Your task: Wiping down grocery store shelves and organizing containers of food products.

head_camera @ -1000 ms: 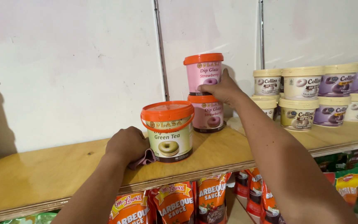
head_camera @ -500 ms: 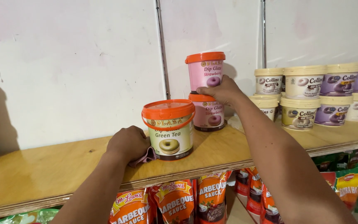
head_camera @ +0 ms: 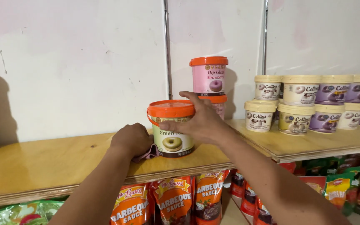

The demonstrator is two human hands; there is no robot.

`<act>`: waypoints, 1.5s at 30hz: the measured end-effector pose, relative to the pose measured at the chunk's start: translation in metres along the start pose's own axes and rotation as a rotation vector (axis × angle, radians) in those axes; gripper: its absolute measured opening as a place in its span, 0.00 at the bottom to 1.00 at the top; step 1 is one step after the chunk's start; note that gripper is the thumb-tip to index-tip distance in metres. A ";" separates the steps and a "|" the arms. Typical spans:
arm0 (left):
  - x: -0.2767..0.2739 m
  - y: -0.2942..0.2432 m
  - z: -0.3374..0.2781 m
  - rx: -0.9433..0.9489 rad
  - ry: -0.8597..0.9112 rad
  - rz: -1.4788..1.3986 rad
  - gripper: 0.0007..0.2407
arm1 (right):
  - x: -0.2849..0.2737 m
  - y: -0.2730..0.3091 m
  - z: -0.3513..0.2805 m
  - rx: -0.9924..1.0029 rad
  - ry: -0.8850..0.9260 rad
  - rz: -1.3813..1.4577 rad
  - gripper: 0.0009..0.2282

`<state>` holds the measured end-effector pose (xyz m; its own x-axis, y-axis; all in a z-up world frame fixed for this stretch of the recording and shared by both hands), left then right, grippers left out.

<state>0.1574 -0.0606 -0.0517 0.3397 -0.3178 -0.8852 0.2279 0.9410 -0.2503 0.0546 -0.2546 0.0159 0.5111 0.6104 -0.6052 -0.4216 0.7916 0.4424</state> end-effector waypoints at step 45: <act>-0.021 0.064 -0.038 -0.036 -0.055 -0.099 0.22 | -0.066 -0.107 -0.053 0.199 -0.198 0.249 0.64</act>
<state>0.1297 0.0110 -0.0638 0.3669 -0.4140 -0.8330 0.2302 0.9081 -0.3499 0.0261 -0.3810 -0.0264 0.5540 0.7635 -0.3318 -0.4073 0.5962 0.6919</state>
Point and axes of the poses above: each hand's wrist, its own z-axis towards the middle knuckle, its own x-axis out of the palm, y = z × x, the point moved 10 cm from there along z, towards the middle knuckle, and after that the axes turned 2 degrees about -z, right-handed, at the moved point
